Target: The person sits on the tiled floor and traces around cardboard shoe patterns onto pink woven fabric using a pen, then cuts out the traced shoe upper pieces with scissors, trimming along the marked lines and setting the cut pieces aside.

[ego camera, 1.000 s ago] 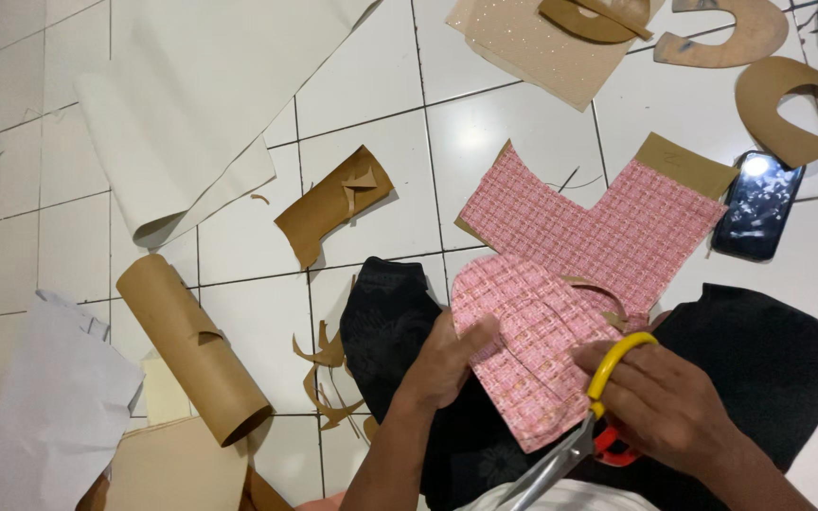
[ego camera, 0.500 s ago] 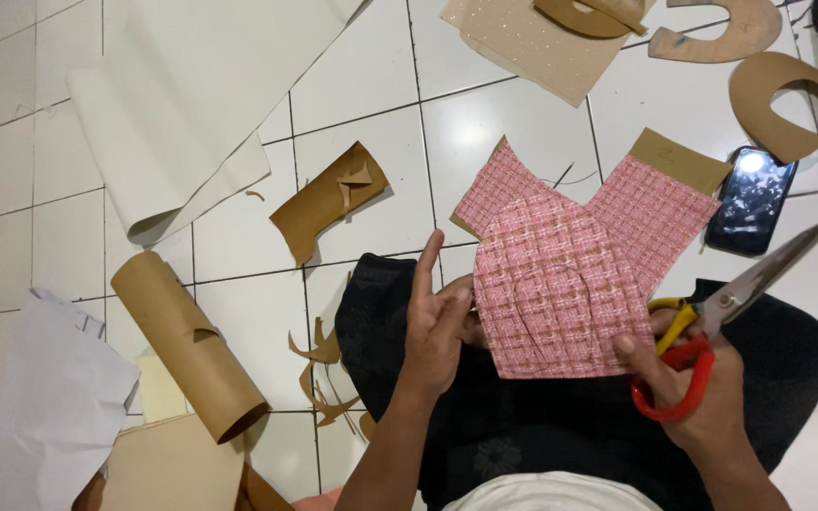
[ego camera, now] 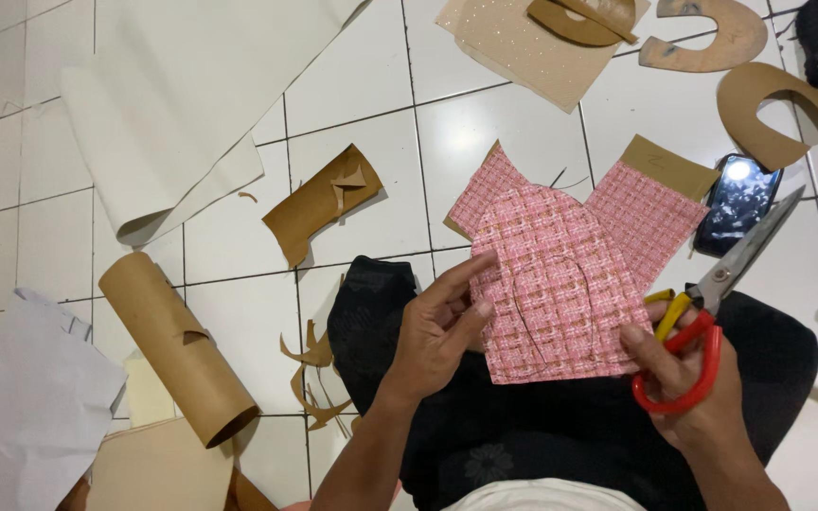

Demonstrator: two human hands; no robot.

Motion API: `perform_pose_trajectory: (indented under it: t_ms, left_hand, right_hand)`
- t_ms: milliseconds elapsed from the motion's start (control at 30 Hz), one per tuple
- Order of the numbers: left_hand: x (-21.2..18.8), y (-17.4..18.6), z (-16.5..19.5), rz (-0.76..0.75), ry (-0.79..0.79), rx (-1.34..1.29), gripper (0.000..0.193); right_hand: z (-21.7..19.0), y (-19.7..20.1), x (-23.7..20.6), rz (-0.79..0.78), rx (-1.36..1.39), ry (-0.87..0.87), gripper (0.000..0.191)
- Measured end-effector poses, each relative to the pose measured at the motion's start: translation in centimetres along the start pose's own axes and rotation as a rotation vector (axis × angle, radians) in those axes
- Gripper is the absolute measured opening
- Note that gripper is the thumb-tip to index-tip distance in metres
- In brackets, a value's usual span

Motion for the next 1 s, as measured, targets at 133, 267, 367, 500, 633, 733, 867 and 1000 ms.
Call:
perform_pose_trajectory:
  t_ms: [133,267,367,500,633,733,867,1000]
  left_hand:
    - [0.9,0.4,0.4,-0.003,-0.019,0.007,0.048]
    - [0.5,0.0,0.2,-0.112,0.121,-0.045,0.054]
    - [-0.3,-1.4,0.5,-0.265,0.029,0.042,0.049]
    - [-0.4,-1.5,-0.6,-0.184,0.208,-0.013,0.049]
    - [0.0,-0.8,0.9,0.06,-0.004,-0.186,0.055]
    - [0.2,-1.0,1.8,0.217,-0.081,-0.179,0.06]
    - [0.3,-2.9,2.4,0.332,-0.161,-0.144,0.071]
    - [-0.1,-4.6,2.3,0.409,-0.182,-0.088,0.075]
  right_hand:
    - [-0.7,-0.3,0.1,0.028,-0.014,-0.016,0.028]
    - [-2.1,-1.4,0.0,0.016,-0.004,0.047,0.028]
    - [-3.0,-2.1,0.1,0.035,-0.053,0.056,0.028]
    - [-4.0,-1.8,-0.1,0.02,-0.317,0.151,0.016]
    - [-2.7,-0.1,-0.7,0.029,-0.469,0.206,0.025]
    - [0.6,0.3,-1.7,-0.188,-0.368,0.049,0.033]
    - [4.5,-2.3,-3.1,-0.485,-0.176,-0.006,0.062]
    - [3.5,-4.6,-3.8,-0.618,-0.247,0.195,0.087]
Point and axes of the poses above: each hand's wrist, its own x-axis towards the middle knuckle, its own y-axis out of the back of the hand, z = x × y, the point moved 5 cm from there along x, towards the middle knuckle, and after that the axes turned 6 degrees about y, right-handed, at the moved point
